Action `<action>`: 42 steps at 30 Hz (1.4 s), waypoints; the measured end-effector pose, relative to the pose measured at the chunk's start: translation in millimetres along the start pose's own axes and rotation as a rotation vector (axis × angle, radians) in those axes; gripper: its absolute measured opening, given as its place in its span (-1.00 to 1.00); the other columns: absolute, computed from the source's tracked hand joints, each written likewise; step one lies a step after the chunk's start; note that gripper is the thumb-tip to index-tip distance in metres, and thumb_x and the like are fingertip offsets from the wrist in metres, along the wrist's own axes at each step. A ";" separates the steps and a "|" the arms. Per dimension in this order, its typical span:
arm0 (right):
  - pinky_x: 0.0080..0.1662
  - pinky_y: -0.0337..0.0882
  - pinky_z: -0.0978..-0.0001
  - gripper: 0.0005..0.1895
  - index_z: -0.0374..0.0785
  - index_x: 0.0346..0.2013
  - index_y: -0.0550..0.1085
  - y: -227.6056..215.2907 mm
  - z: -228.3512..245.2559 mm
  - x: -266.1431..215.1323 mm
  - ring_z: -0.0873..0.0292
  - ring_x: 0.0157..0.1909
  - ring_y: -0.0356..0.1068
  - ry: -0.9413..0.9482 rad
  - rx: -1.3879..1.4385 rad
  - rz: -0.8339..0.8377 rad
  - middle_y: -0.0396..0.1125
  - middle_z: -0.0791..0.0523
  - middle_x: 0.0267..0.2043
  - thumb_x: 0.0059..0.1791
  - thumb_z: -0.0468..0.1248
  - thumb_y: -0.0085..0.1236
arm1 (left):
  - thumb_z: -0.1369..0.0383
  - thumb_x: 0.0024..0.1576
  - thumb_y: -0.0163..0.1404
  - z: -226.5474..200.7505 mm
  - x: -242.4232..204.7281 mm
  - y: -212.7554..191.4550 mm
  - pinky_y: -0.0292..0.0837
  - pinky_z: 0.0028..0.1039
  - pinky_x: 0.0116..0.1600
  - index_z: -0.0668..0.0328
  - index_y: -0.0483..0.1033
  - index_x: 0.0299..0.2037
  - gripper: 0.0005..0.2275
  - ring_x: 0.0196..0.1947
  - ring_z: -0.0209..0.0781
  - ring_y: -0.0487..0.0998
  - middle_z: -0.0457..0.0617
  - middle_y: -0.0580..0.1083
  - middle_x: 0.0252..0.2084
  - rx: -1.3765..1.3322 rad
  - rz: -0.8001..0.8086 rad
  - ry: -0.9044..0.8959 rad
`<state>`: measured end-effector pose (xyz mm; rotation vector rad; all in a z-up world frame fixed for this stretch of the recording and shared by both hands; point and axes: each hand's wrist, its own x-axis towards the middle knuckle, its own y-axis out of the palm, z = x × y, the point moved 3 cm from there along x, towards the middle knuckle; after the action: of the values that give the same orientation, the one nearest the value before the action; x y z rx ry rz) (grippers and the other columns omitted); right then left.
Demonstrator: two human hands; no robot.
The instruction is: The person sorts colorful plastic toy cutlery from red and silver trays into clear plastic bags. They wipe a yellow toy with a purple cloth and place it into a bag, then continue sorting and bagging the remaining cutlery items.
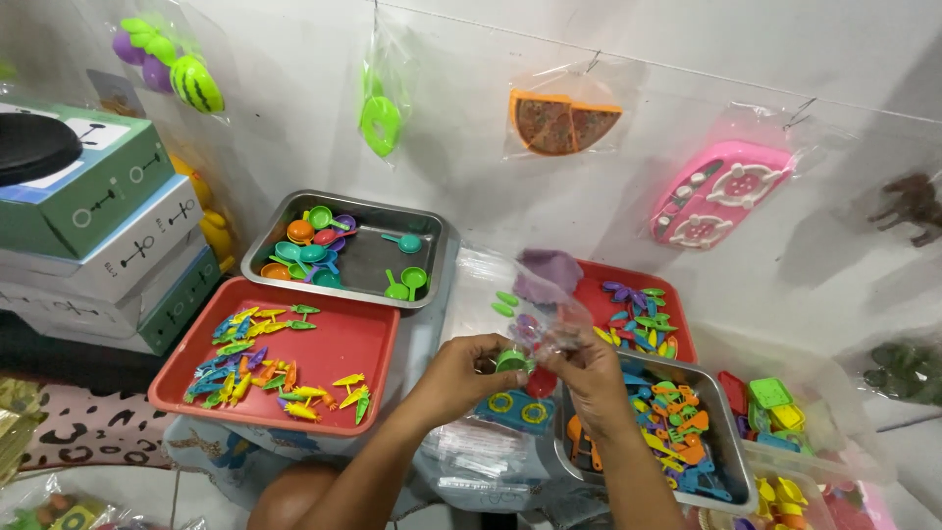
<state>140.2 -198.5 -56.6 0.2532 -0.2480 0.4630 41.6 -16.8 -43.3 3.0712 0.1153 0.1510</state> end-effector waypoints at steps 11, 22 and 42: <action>0.03 0.53 0.23 -0.47 -0.34 0.22 0.40 12.4 19.4 0.3 0.08 -0.05 0.55 0.076 0.109 0.012 0.50 -0.08 0.00 -0.06 -0.41 0.22 | 0.45 -0.02 0.33 -6.1 4.4 -11.2 0.62 -0.41 -0.18 0.29 0.65 -0.06 -0.69 -0.33 -0.25 0.57 0.04 0.63 -0.30 -0.041 -0.105 0.024; -0.27 0.46 0.54 -0.62 -0.37 -0.03 0.62 46.6 11.4 -14.5 0.29 -0.37 0.47 0.379 -0.397 0.308 0.60 0.05 -0.29 -0.15 -0.47 0.35 | 0.22 0.15 0.03 -39.8 -1.0 -36.8 0.65 -0.28 0.11 0.24 0.44 0.20 -0.57 0.01 0.02 0.67 0.23 0.59 0.08 -0.212 -0.185 0.313; 0.01 0.32 0.09 -0.61 0.15 0.02 0.60 35.5 -2.2 73.2 -0.01 -0.03 0.55 0.152 -1.631 0.374 0.57 0.16 -0.24 -0.09 0.01 0.23 | 0.45 0.14 0.18 -38.3 8.9 -46.0 0.67 -0.25 0.00 0.34 0.64 -0.18 -0.88 -0.13 -0.16 0.67 0.12 0.64 0.00 -0.267 -0.445 0.383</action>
<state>187.4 -137.5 -30.8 -1.4363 -0.4518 0.5150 43.3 32.0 -7.5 2.6338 0.7222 0.6612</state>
